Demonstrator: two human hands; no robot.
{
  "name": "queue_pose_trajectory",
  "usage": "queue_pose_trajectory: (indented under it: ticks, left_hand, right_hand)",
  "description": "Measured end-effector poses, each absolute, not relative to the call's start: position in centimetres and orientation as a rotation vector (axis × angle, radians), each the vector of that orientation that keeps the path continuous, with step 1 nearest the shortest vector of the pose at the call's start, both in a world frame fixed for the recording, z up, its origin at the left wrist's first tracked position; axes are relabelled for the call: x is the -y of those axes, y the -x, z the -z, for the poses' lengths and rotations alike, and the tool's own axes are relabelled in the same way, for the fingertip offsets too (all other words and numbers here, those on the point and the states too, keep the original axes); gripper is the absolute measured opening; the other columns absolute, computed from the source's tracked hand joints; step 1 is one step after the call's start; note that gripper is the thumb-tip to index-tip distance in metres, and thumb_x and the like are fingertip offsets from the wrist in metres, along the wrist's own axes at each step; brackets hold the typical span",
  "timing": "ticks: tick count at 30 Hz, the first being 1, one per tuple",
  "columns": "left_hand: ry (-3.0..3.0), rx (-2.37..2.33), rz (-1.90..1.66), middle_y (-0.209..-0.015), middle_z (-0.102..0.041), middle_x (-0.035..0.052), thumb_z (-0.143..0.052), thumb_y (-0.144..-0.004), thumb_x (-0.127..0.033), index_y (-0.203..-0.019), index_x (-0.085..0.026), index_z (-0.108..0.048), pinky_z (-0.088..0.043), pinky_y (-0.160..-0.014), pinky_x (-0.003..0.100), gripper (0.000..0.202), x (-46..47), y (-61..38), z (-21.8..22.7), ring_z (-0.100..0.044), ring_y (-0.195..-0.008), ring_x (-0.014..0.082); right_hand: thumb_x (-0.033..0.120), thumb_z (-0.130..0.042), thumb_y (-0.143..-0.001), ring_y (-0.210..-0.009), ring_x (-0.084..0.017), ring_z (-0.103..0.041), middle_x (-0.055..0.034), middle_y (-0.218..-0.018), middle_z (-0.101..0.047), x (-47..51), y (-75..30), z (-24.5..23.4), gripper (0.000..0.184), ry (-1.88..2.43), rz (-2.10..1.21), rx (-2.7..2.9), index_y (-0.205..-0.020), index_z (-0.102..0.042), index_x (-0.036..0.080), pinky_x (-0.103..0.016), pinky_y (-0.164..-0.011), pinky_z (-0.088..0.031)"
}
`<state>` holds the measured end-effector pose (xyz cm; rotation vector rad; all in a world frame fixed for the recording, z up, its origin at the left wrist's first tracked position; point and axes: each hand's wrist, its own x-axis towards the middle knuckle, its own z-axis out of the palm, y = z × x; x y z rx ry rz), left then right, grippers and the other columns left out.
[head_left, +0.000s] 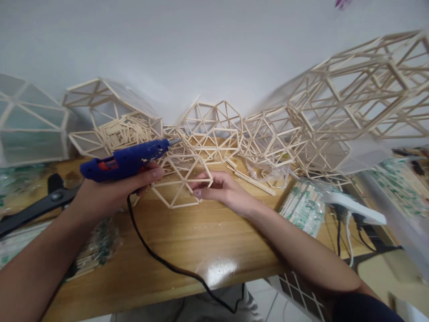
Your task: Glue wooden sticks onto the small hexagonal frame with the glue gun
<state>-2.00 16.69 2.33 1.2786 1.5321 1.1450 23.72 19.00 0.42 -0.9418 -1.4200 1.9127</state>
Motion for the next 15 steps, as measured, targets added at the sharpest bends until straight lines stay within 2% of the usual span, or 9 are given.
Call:
queue_pose_trajectory:
  ticks: [4, 9, 12, 15]
  left_hand:
    - [-1.272, -1.499, -1.147, -0.058, -0.067, -0.0015, -0.092, -0.063, -0.037, -0.072, -0.022, -0.078, -0.044, -0.044, 0.018, 0.022, -16.84, 1.88, -2.58, -0.057, -0.049, 0.0108]
    - [-1.170, -1.532, -1.153, -0.059, -0.067, -0.0020, -0.095, -0.057, -0.036, -0.073, -0.021, -0.077, -0.044, -0.044, 0.017, 0.028, -16.92, 1.57, -2.87, -0.055, -0.048, 0.0094]
    - [-1.127, -1.507, -1.171, -0.058, -0.067, -0.0017, -0.094, -0.055, -0.035, -0.071, -0.020, -0.076, -0.044, -0.043, 0.017, 0.028, -16.89, 1.36, -2.94, -0.055, -0.048, 0.0094]
    - [-1.136, -1.497, -1.160, -0.059, -0.067, -0.0014, -0.094, -0.059, -0.035, -0.071, -0.020, -0.075, -0.045, -0.044, 0.018, 0.027, -16.90, 1.44, -2.76, -0.056, -0.049, 0.0095]
  right_hand:
    - [0.026, -0.084, -0.076, -0.091, -0.018, -0.070, -0.0030, -0.097, -0.079, -19.17, -24.05, -0.65, 0.025, 0.813, -2.065, 1.373, -0.100, -0.082, 0.020, -0.030, -0.088, -0.055]
    - [0.038, -0.075, -0.080, -0.099, -0.023, -0.073, -0.0107, -0.111, -0.081, -19.52, -24.31, -0.72, 0.036, 0.621, -2.251, 1.062, -0.108, -0.082, 0.016, -0.033, -0.087, -0.059]
    - [0.040, -0.069, -0.086, -0.095, -0.021, -0.074, -0.0111, -0.107, -0.081, -19.79, -24.21, -0.40, 0.033, 0.630, -2.186, 1.017, -0.102, -0.083, 0.014, -0.030, -0.084, -0.059]
    - [0.034, -0.077, -0.087, -0.086, -0.017, -0.074, -0.0076, -0.098, -0.081, -19.82, -24.05, 0.12, 0.023, 0.764, -2.118, 1.065, -0.098, -0.083, 0.015, -0.026, -0.079, -0.059]
